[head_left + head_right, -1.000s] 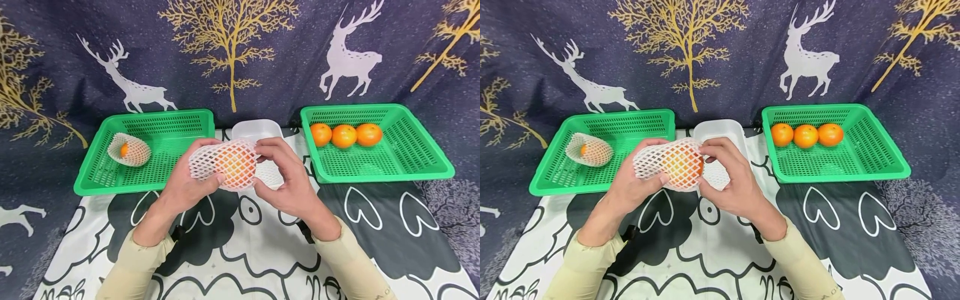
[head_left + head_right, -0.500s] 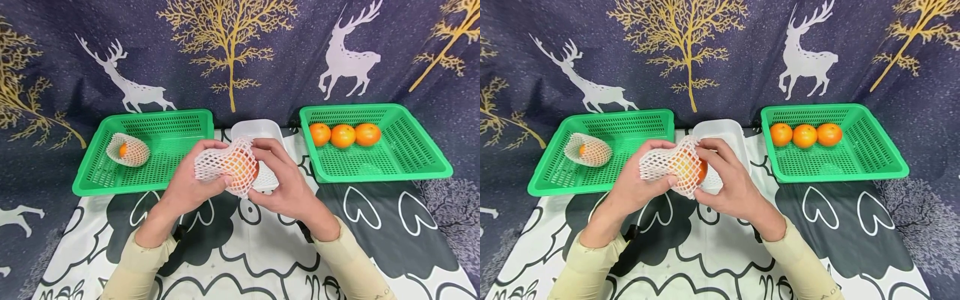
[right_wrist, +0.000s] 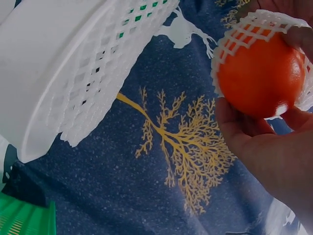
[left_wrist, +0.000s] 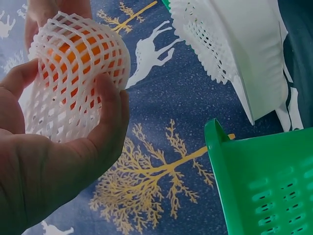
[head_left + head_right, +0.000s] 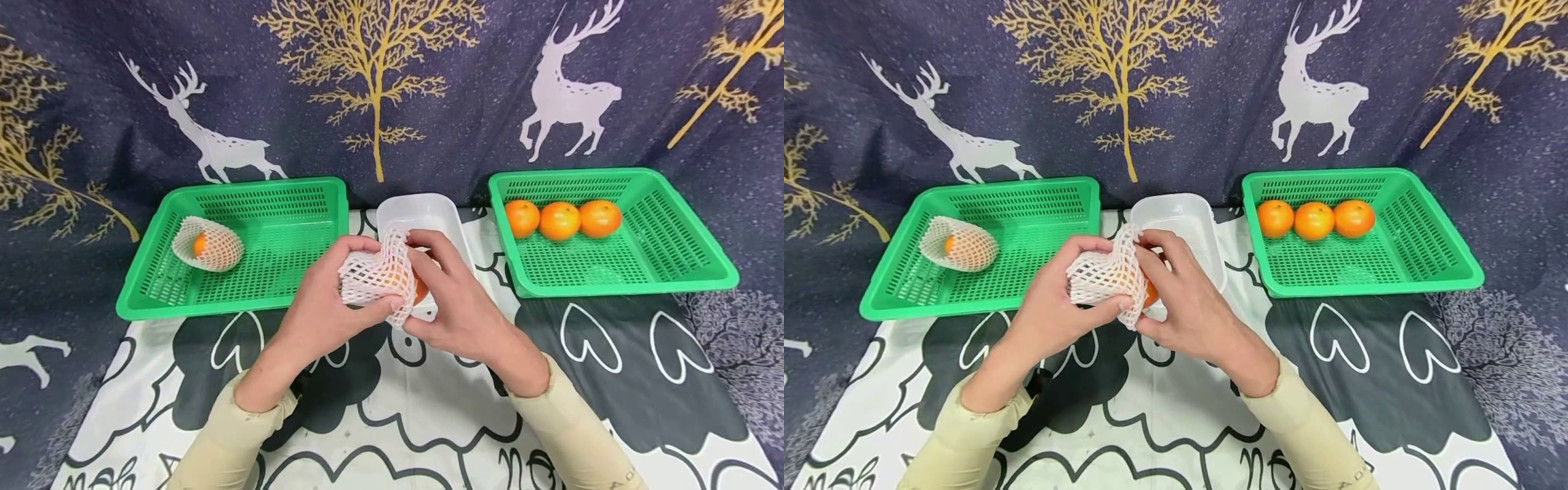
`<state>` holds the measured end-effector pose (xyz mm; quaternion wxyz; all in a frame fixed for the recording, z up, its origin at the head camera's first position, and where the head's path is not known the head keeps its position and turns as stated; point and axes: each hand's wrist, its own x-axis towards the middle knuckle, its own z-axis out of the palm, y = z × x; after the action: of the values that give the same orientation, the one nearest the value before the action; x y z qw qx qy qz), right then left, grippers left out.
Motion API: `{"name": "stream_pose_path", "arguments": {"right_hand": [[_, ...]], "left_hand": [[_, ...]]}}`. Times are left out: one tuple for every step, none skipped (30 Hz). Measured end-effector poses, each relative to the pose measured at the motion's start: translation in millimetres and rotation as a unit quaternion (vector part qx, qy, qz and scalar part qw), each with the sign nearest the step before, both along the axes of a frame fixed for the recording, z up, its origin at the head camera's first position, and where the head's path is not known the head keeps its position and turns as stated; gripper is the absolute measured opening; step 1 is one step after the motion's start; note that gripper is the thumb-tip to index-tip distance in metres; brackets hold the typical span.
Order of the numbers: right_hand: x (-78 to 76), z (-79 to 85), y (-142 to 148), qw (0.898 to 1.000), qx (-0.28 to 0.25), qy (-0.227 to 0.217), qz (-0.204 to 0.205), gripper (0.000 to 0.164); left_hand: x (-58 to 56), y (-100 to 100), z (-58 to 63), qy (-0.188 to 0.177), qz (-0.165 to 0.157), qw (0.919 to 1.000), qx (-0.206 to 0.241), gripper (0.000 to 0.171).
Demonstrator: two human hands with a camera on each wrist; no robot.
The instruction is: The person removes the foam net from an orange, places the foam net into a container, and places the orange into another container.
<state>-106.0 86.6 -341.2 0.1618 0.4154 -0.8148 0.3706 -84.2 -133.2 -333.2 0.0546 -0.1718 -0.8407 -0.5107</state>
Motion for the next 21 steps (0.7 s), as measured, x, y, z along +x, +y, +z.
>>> {"name": "stream_pose_path", "arguments": {"right_hand": [[0.1, -0.3, 0.1, 1.0, 0.006, -0.001, -0.002, 0.064], [0.2, -0.5, 0.2, 1.0, 0.011, 0.001, -0.005, 0.063], [0.2, -0.7, 0.5, 1.0, 0.013, 0.003, -0.007, 0.064], [0.1, -0.6, 0.6, 1.0, 0.014, 0.004, -0.008, 0.065], [0.0, -0.6, 0.8, 1.0, 0.014, 0.006, -0.008, 0.064], [-0.3, -0.4, 1.0, 1.0, 0.014, 0.009, -0.008, 0.064], [-0.6, -0.1, 1.2, 1.0, 0.013, 0.012, -0.009, 0.064], [-1.0, 0.0, 1.5, 1.0, 0.012, 0.016, -0.01, 0.064], [-1.6, 0.3, 1.7, 1.0, 0.011, 0.019, -0.009, 0.064], [-2.0, 0.5, 2.0, 1.0, 0.01, 0.021, -0.009, 0.064], [-2.5, 0.5, 2.5, 1.0, 0.01, 0.024, -0.009, 0.063], [-2.9, 0.6, 3.1, 1.0, 0.01, 0.025, -0.009, 0.063], [-3.3, 0.6, 3.8, 1.0, 0.01, 0.025, -0.01, 0.063], [-3.6, 0.6, 4.5, 1.0, 0.011, 0.024, -0.011, 0.064], [-4.0, 0.7, 5.4, 1.0, 0.012, 0.022, -0.012, 0.065], [-4.4, 0.7, 6.3, 1.0, 0.013, 0.021, -0.013, 0.066], [-4.8, 0.9, 7.2, 1.0, 0.014, 0.02, -0.013, 0.067], [-5.2, 1.2, 8.0, 1.0, 0.014, 0.018, -0.013, 0.069], [-5.8, 1.3, 8.9, 1.0, 0.014, 0.016, -0.012, 0.07], [-6.3, 1.5, 9.9, 1.0, 0.013, 0.016, -0.012, 0.072], [-6.7, 1.8, 10.7, 1.0, 0.011, 0.016, -0.011, 0.072]], "left_hand": [[0.3, 0.9, -0.6, 0.004, 0.004, 1.0, -0.007, 0.067], [0.4, 1.5, -1.2, 0.008, 0.007, 0.9998, -0.014, 0.067], [0.4, 2.0, -1.7, 0.011, 0.01, 0.9997, -0.02, 0.067], [0.4, 2.1, -2.2, 0.014, 0.011, 0.9995, -0.025, 0.068], [0.2, 1.9, -2.4, 0.014, 0.011, 0.9995, -0.026, 0.068], [-0.1, 1.5, -2.4, 0.015, 0.009, 0.9995, -0.027, 0.067], [-0.6, 0.8, -2.3, 0.018, 0.006, 0.9994, -0.029, 0.067], [-1.2, 0.0, -1.9, 0.021, 0.003, 0.9993, -0.03, 0.067], [-1.7, -1.1, -1.4, 0.026, 0.0, 0.9992, -0.031, 0.066], [-2.4, -2.3, -0.9, 0.032, -0.004, 0.999, -0.032, 0.064], [-3.0, -3.5, -0.3, 0.039, -0.006, 0.9987, -0.034, 0.062], [-3.5, -4.6, 0.3, 0.047, -0.008, 0.9983, -0.035, 0.06], [-3.9, -5.7, 0.8, 0.053, -0.01, 0.998, -0.035, 0.057], [-4.0, -6.6, 1.4, 0.057, -0.011, 0.9978, -0.034, 0.054], [-4.2, -7.5, 1.9, 0.061, -0.012, 0.9975, -0.033, 0.05], [-4.4, -8.2, 2.3, 0.064, -0.012, 0.9973, -0.033, 0.047], [-4.5, -8.7, 2.8, 0.065, -0.011, 0.9973, -0.031, 0.043], [-4.5, -9.3, 3.2, 0.066, -0.01, 0.9973, -0.029, 0.04], [-4.5, -9.7, 3.7, 0.067, -0.01, 0.9973, -0.026, 0.037], [-4.7, -10.1, 4.1, 0.07, -0.008, 0.9972, -0.026, 0.036], [-4.9, -10.6, 4.4, 0.072, -0.004, 0.9971, -0.027, 0.036]]}}
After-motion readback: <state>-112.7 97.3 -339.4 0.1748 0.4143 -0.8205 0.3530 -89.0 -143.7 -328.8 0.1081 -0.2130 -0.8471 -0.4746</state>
